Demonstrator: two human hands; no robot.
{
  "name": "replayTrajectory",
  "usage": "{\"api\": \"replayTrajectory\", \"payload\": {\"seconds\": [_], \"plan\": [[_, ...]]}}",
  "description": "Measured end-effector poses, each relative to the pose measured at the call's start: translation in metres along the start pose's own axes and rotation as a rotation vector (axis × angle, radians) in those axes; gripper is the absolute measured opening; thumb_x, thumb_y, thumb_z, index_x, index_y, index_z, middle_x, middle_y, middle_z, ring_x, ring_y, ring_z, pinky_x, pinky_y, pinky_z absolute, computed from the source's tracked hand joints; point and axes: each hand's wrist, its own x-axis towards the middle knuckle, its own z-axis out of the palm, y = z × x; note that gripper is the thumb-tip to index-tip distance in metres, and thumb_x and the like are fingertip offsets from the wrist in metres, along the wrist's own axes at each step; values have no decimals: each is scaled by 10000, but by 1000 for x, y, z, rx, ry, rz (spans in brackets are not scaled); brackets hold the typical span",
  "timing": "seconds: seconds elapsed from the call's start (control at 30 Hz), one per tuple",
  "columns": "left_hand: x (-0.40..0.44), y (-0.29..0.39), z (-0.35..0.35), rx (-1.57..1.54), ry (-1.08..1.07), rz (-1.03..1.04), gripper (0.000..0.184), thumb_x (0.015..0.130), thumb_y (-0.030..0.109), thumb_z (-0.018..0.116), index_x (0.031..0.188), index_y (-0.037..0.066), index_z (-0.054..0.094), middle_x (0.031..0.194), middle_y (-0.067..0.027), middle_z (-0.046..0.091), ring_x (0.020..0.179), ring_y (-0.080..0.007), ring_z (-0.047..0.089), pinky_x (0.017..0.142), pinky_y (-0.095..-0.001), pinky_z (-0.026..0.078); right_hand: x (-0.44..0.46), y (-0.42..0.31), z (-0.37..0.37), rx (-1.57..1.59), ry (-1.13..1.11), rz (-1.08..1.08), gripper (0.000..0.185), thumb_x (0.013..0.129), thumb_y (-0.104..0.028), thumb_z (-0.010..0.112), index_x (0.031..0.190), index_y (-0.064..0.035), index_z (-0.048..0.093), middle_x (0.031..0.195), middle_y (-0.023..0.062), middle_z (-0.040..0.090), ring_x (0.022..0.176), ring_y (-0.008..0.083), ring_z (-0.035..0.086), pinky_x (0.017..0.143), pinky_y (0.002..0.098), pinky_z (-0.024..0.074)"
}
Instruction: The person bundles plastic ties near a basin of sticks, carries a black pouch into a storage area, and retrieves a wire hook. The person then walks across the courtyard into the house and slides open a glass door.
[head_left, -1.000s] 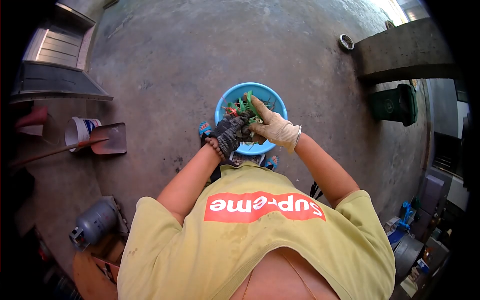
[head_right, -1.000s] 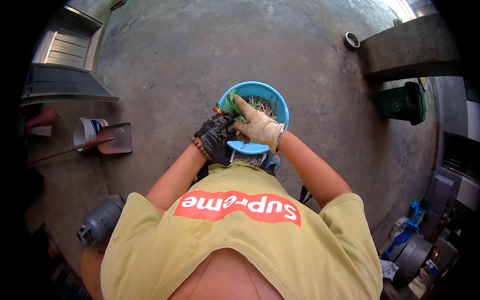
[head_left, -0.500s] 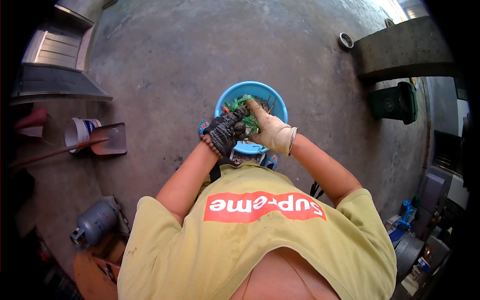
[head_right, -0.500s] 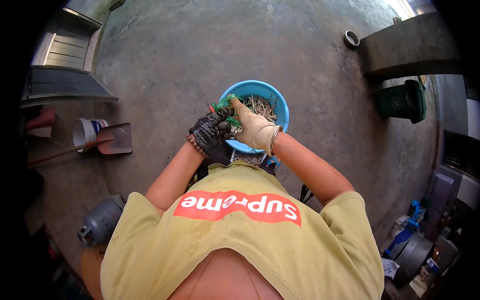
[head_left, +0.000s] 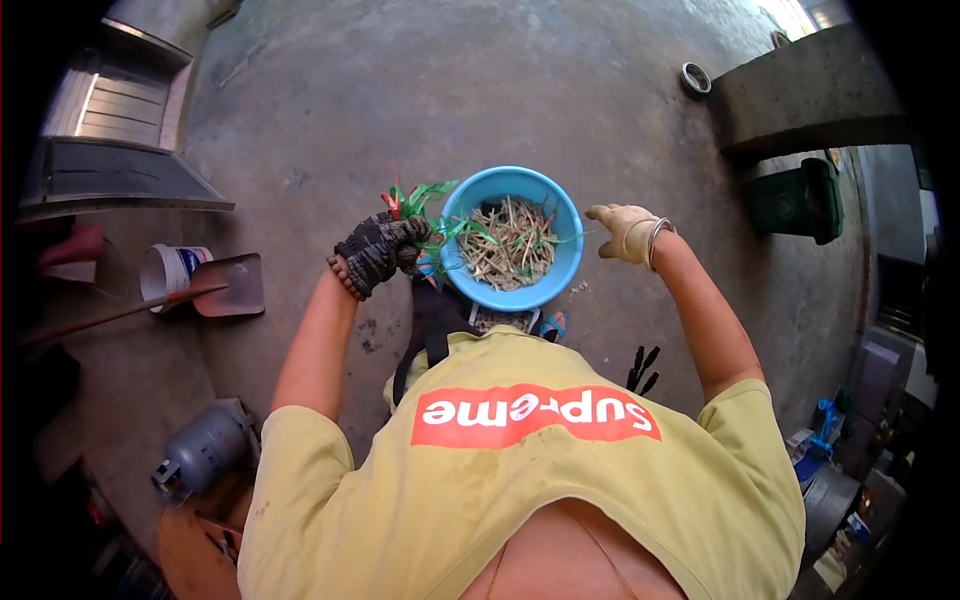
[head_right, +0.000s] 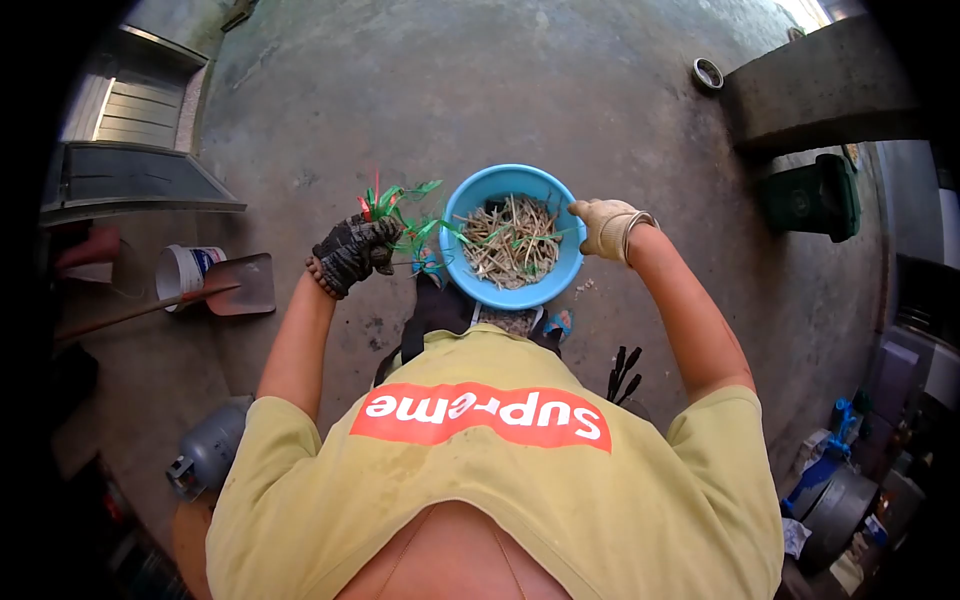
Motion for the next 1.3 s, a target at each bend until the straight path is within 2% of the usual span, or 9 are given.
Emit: {"api": "replayTrajectory", "payload": {"seconds": [0.03,0.07,0.27,0.33,0.47,0.5,0.57,0.87,1.3], "plan": [[-2,19,3,262,-77,124,228,759,285,591,695,75,532,502,-11,446,445,-110,440,431,-247,383,-4,-3,-8,92,157,-86,561,693,-198,621,1200,-93,402,1113,127,509,1015,270,500,867,343,413],[1,39,9,-348,-85,-459,269,749,304,598,704,42,551,525,-33,479,474,-132,477,467,-266,421,-7,-13,-14,178,272,-185,559,691,-190,619,1199,-98,404,1128,126,499,1032,266,488,878,342,405],[7,53,34,-254,-317,-402,287,711,311,638,789,41,578,609,-45,534,512,-136,495,480,-266,425,-12,-101,-41,510,302,-628,575,699,-167,611,1223,-143,375,1222,103,427,1131,279,405,946,373,340],[9,53,34,-205,-440,-450,318,697,288,654,887,46,573,717,-57,567,605,-137,534,502,-266,440,-2,-116,-32,7,493,-812,610,702,-130,604,1250,-162,336,1233,103,416,1171,281,358,972,405,300],[24,-7,50,246,-465,498,303,681,257,655,884,44,584,736,-48,586,639,-137,547,552,-271,459,4,-132,-18,-59,392,-734,613,719,-66,549,1270,-158,297,1174,121,469,1138,293,391,934,399,328],[21,9,46,244,-458,496,303,681,257,655,884,44,584,736,-48,586,639,-137,547,552,-271,459,4,-132,-20,-63,389,-740,613,719,-66,549,1270,-158,297,1174,121,469,1138,293,391,934,399,328],[14,49,36,-251,-490,-463,275,680,246,653,856,43,592,714,-50,586,634,-138,548,557,-270,461,4,-128,-26,95,87,-438,573,744,-44,513,1262,-165,302,1059,161,534,994,304,508,840,386,408],[22,52,47,-119,-446,-421,260,713,233,635,888,44,602,682,-35,571,568,-105,503,533,-253,419,11,-90,-9,359,125,-448,278,810,-143,454,1077,-77,488,952,151,574,880,324,544,777,387,414],[40,3,50,400,-335,-280,294,720,236,588,937,38,597,820,-130,616,713,-189,575,651,-305,445,-20,-51,-30,1179,80,-314,191,845,-137,430,968,-16,513,596,-27,402,496,50,347,438,194,284]]}}
